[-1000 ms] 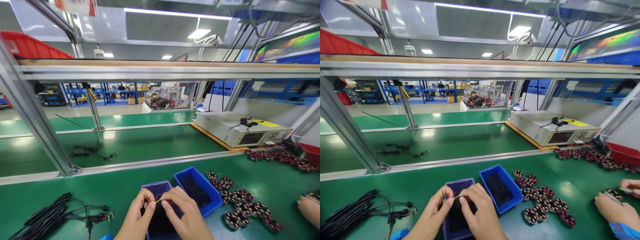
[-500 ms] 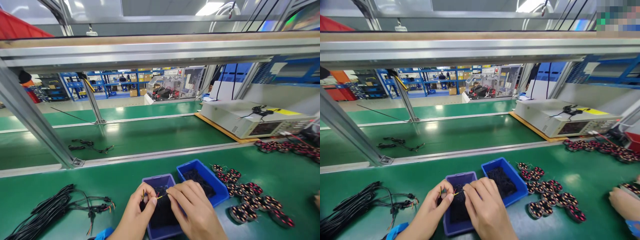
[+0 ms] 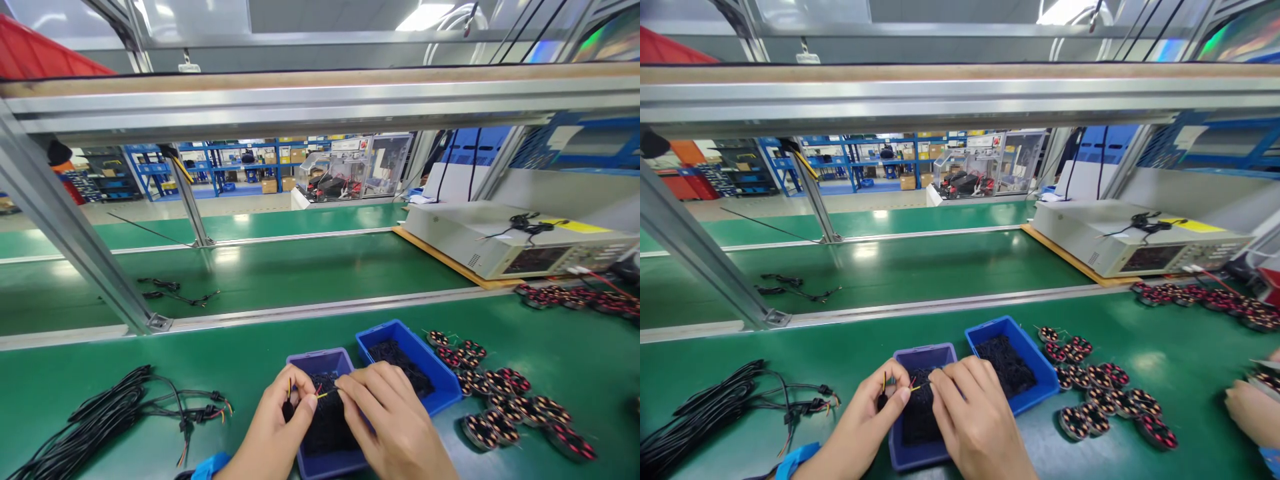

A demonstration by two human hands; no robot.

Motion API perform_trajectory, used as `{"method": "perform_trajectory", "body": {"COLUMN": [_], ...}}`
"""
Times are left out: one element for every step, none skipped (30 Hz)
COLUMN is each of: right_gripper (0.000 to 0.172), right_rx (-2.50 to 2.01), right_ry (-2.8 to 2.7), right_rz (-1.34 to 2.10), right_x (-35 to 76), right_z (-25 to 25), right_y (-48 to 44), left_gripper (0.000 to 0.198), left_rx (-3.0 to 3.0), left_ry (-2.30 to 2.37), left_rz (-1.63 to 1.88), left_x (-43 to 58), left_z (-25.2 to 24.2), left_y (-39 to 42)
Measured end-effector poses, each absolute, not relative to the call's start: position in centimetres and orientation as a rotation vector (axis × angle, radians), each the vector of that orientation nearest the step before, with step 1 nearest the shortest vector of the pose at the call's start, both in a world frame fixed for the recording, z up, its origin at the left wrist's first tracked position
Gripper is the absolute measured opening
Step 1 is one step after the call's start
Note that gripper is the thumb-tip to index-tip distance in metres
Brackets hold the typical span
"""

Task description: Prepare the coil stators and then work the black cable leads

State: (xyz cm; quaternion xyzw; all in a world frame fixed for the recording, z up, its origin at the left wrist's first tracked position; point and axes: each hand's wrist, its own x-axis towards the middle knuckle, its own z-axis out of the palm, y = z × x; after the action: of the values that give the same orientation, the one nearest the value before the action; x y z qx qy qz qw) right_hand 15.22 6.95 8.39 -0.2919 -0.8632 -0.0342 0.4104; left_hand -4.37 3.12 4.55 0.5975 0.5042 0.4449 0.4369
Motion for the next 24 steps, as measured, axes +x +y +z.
{"method": "perform_trajectory", "body": {"right_gripper": [0.023, 0.023, 0.023, 0.023, 0.024, 0.024, 0.025, 0.025, 0.026, 0.026, 0.025, 0.024, 0.023, 0.023, 0.023, 0.024, 0.026, 0.027, 0.028, 0.028, 0.029, 0.029, 0.029, 0.029], "right_rx": [-0.729, -0.723, -0.718, -0.716, -0.715, -0.719, -0.724, -0.727, -0.728, -0.724, -0.715, -0.710, -0.707, -0.710, -0.713, -0.711, -0.705, -0.698, -0.697, -0.701, -0.704, -0.707, -0.705, -0.698], "right_ry": [-2.174, -2.176, -2.186, -2.199, -2.214, -2.229, -2.238, -2.237, -2.228, -2.211, -2.185, -2.158, -2.137, -2.127, -2.126, -2.133, -2.148, -2.161, -2.172, -2.179, -2.183, -2.189, -2.192, -2.193], "right_rz": [-0.090, -0.094, -0.093, -0.087, -0.075, -0.060, -0.043, -0.017, 0.020, 0.067, 0.110, 0.142, 0.156, 0.148, 0.120, 0.083, 0.051, 0.026, 0.009, 0.000, -0.004, 0.000, 0.006, 0.014], "right_x": [15.2, 15.2, 15.1, 15.0, 15.0, 14.9, 14.8, 14.7, 14.7, 14.6, 14.7, 14.7, 14.8, 14.9, 14.9, 15.0, 15.1, 15.1, 15.1, 15.2, 15.2, 15.2, 15.2, 15.2], "right_z": [8.4, 8.4, 8.4, 8.3, 8.3, 8.1, 8.0, 7.8, 7.7, 7.6, 7.6, 7.7, 7.8, 7.9, 8.0, 8.1, 8.2, 8.2, 8.2, 8.2, 8.2, 8.2, 8.2, 8.2], "right_y": [7.0, 7.0, 7.0, 7.0, 6.9, 6.9, 6.8, 6.7, 6.7, 6.7, 6.7, 6.8, 6.8, 6.9, 7.0, 7.0, 7.0, 7.0, 7.0, 7.1, 7.1, 7.1, 7.1, 7.1], "left_gripper": [0.025, 0.025, 0.025, 0.026, 0.028, 0.030, 0.032, 0.034, 0.037, 0.039, 0.040, 0.041, 0.043, 0.043, 0.044, 0.045, 0.046, 0.046, 0.046, 0.046, 0.046, 0.045, 0.044, 0.043], "left_rx": [1.484, 1.480, 1.474, 1.468, 1.461, 1.455, 1.449, 1.443, 1.436, 1.428, 1.416, 1.400, 1.386, 1.377, 1.371, 1.370, 1.372, 1.376, 1.378, 1.378, 1.378, 1.378, 1.376, 1.375], "left_ry": [1.258, 1.261, 1.259, 1.258, 1.257, 1.254, 1.250, 1.248, 1.251, 1.254, 1.258, 1.262, 1.265, 1.265, 1.259, 1.252, 1.246, 1.240, 1.239, 1.240, 1.241, 1.242, 1.238, 1.230], "left_rz": [1.108, 1.109, 1.108, 1.112, 1.123, 1.142, 1.164, 1.185, 1.201, 1.203, 1.189, 1.166, 1.138, 1.111, 1.088, 1.076, 1.074, 1.076, 1.083, 1.087, 1.089, 1.087, 1.082, 1.079], "left_x": [-4.4, -4.4, -4.3, -4.2, -4.1, -3.9, -3.8, -3.7, -3.6, -3.6, -3.6, -3.6, -3.7, -3.8, -3.8, -3.9, -3.9, -3.9, -3.9, -3.9, -3.8, -3.8, -3.8, -3.8], "left_z": [4.6, 4.6, 4.6, 4.6, 4.7, 4.7, 4.8, 4.9, 5.1, 5.2, 5.4, 5.7, 5.9, 6.1, 6.2, 6.4, 6.5, 6.6, 6.7, 6.8, 6.8, 6.9, 6.9, 6.8], "left_y": [3.1, 3.2, 3.2, 3.2, 3.2, 3.2, 3.2, 3.2, 3.2, 3.2, 3.2, 3.2, 3.2, 3.2, 3.1, 3.1, 3.1, 3.1, 3.1, 3.1, 3.1, 3.1, 3.1, 3.1]}}
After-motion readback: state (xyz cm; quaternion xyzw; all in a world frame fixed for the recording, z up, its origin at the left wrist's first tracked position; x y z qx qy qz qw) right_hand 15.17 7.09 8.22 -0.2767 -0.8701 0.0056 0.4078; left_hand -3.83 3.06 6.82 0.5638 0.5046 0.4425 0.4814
